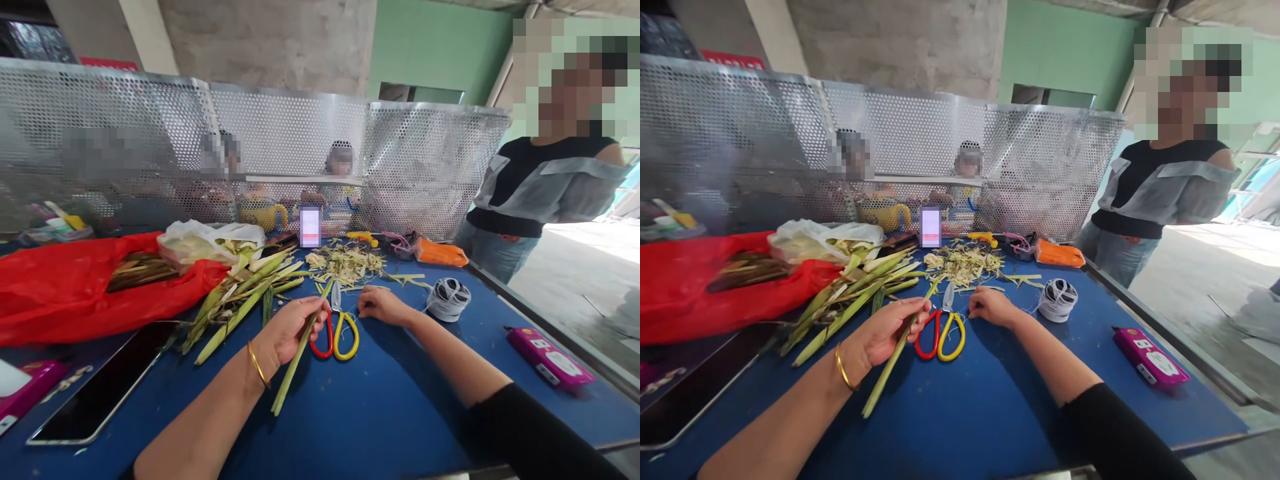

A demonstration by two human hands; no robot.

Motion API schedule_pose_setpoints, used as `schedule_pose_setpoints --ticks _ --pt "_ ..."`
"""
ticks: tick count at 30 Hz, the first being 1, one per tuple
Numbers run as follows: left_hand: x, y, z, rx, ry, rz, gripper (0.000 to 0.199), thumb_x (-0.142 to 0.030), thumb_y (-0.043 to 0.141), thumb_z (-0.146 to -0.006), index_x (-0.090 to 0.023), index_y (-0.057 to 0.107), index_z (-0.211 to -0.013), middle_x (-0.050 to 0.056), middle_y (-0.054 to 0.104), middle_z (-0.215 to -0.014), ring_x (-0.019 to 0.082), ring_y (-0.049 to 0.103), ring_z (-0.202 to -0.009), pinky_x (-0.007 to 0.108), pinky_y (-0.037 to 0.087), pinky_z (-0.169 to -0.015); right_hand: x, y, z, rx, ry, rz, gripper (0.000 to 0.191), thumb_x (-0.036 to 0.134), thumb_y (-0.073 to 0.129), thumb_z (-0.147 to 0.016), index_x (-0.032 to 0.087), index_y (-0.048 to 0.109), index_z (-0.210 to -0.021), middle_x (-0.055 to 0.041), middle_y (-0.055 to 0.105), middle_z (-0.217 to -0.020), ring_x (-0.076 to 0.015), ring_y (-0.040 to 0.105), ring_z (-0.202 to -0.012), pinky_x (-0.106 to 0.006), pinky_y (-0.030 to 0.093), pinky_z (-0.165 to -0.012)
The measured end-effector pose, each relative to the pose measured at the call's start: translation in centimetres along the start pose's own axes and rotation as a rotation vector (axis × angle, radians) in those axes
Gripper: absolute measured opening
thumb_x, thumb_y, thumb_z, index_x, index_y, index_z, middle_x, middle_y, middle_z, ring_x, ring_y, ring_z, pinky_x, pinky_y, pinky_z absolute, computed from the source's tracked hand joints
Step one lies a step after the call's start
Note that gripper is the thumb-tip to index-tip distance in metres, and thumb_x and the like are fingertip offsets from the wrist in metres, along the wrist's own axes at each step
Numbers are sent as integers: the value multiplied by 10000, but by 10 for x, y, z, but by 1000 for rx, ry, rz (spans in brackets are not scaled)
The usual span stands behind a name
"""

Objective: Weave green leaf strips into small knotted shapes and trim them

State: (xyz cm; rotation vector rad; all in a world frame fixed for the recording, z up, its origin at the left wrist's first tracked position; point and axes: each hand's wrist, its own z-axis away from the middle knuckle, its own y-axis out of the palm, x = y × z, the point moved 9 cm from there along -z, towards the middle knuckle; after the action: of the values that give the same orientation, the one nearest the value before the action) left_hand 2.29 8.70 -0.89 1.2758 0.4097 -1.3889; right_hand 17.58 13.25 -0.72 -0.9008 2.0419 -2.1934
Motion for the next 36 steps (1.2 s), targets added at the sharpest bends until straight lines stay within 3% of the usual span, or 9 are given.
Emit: schedule_pose_setpoints --ticks 5,10,14,17,20,23,27,30,36 --pt "3 -1 -2 11 -19 14 163 -192 507 -853 -129 552 -710 -35 448 -569 35 393 -414 136 274 -379 -7 -11 14 -75 31 -80 64 171 530 -826 178 558 -769 -2 605 -760 -126 557 -678 -236 401 -659" --pt "7 -3 -6 -31 -61 -1 164 -195 505 -853 -126 563 -716 -26 477 -574 45 428 -422 139 278 -376 -15 -43 33 -176 86 -167 117 230 381 -888 211 443 -790 40 555 -630 -113 512 -517 -220 391 -539" --pt "8 7 -10 -32 -92 -51 159 -174 514 -833 -116 572 -697 26 572 -653 75 536 -498 139 280 -368 13 -60 51 -262 43 -151 130 277 403 -899 219 438 -788 26 566 -673 -126 519 -600 -229 379 -594" --pt "20 21 -15 57 -164 -46 133 -179 529 -821 -119 571 -710 69 638 -756 126 621 -601 141 260 -352 57 -42 63 -245 -66 48 140 265 411 -921 207 488 -821 1 591 -706 -139 523 -621 -239 342 -580" --pt "40 25 -21 132 -245 -46 125 -211 573 -806 -115 591 -728 17 581 -600 96 535 -455 159 242 -335 105 -10 75 -208 -286 186 169 205 375 -953 191 523 -873 -20 619 -755 -149 546 -677 -264 365 -648" --pt "57 22 -24 154 -320 7 135 -206 593 -801 -97 600 -722 7 566 -567 82 517 -446 166 328 -387 133 15 86 -197 -448 295 175 181 374 -963 179 538 -903 -42 631 -827 -165 560 -772 -286 390 -737" --pt "62 20 -21 174 -389 103 126 -205 608 -801 -104 584 -730 52 635 -689 99 585 -541 153 320 -381 147 27 94 -243 -550 471 221 149 340 -963 160 549 -891 -67 613 -830 -191 541 -795 -347 384 -853" --pt "52 22 -18 204 -384 144 148 -209 583 -828 -113 555 -719 45 602 -670 98 585 -553 131 275 -351 149 33 98 -220 -583 542 218 135 343 -954 157 548 -881 -57 593 -783 -190 518 -719 -346 395 -769" --pt "25 10 -21 148 -271 209 191 -150 464 -898 -122 481 -710 -46 410 -568 1 340 -367 89 229 -338 152 41 105 -148 -620 433 265 163 314 -974 183 528 -818 -30 576 -765 -150 492 -657 -288 361 -648"
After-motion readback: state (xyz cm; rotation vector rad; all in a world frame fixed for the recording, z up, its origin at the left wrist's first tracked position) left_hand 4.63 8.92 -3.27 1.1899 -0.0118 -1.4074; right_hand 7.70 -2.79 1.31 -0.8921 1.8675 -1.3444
